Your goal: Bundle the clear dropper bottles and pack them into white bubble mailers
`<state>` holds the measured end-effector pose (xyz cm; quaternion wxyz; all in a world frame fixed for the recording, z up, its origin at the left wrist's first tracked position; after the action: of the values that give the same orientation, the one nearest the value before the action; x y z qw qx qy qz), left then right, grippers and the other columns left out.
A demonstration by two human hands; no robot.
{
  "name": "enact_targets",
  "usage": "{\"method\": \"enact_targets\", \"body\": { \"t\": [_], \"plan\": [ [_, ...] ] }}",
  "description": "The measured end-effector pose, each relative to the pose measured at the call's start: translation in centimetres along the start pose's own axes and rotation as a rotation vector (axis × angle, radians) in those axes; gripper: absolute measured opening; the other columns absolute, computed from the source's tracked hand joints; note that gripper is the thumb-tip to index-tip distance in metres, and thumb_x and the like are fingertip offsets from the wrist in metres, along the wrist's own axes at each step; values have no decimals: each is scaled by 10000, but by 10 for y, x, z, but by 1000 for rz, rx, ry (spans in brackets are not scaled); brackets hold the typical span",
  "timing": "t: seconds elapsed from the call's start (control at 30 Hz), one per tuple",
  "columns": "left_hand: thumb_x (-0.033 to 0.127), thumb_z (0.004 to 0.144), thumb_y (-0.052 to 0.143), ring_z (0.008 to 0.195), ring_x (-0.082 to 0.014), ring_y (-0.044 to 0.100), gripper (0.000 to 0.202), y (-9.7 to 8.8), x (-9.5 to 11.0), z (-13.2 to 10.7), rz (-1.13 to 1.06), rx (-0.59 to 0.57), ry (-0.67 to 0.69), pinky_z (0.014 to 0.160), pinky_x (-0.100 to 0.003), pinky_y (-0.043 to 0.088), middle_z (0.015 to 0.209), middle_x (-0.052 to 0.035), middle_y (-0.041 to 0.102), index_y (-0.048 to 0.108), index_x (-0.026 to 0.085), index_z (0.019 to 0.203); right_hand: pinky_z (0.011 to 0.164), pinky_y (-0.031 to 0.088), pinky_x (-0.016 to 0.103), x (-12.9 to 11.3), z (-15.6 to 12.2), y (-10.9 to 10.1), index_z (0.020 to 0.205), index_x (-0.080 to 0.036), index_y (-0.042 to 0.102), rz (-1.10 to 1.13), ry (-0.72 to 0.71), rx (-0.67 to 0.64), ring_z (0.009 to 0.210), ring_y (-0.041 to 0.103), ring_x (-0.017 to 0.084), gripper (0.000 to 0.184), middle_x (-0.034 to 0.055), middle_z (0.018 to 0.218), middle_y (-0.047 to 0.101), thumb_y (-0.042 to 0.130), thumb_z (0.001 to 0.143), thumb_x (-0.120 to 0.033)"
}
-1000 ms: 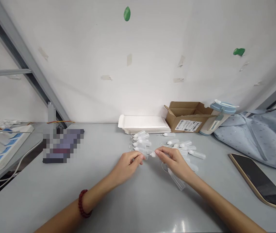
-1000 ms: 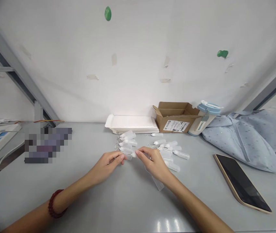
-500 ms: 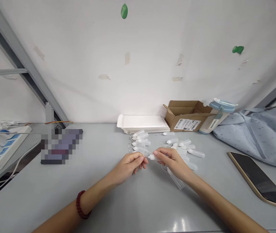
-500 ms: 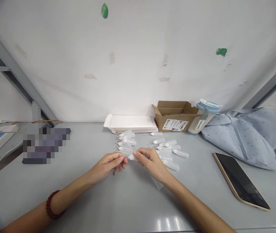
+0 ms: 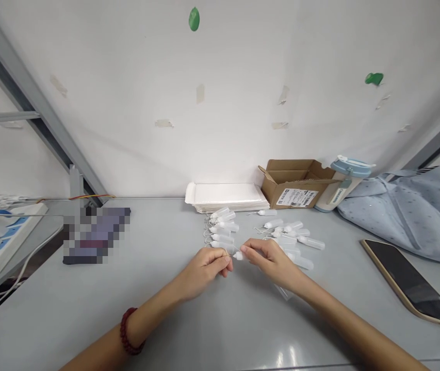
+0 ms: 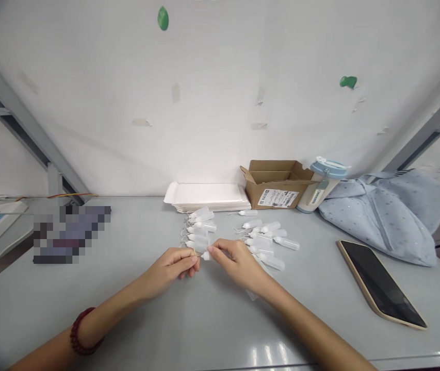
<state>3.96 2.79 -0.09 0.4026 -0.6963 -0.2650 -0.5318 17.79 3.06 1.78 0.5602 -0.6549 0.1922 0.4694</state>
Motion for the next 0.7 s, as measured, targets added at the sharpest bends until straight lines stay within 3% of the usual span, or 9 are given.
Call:
{"method": "enact_targets", "body": {
  "t": [0.27,0.5,0.7],
  "plan": [
    [257,806,428,615,-119,480,255,16,-5,-5,-17,-262,-47,604,-232,357,599,13,505,555,157,609,468,197,232,1,-2,6,572,-167,426,26,-6,-223,509,250,77,354,-55,539,293,424,869,-359],
    [276,793,443,598,-119,462,257,15,-3,-6,-82,-282,-42,608,-233,366,579,19,478,530,169,576,476,201,227,0,-5,11,565,-165,391,34,-38,-146,519,256,72,369,-54,547,278,405,879,-359],
    [277,784,463,596,-121,484,258,15,-2,-7,-105,-333,-36,609,-237,371,588,8,500,558,161,575,472,197,230,-2,-6,18,554,-168,353,57,-42,-154,522,246,72,391,-53,549,251,394,885,-373]
  ]
}}
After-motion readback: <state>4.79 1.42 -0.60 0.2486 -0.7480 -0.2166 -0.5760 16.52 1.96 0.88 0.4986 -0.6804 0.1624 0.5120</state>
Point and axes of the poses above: each hand's wrist, its own z-axis towards the middle knuckle, its own y-axis out of the palm, x = y × z, the point moved 6 cm from there along z, towards the middle knuckle
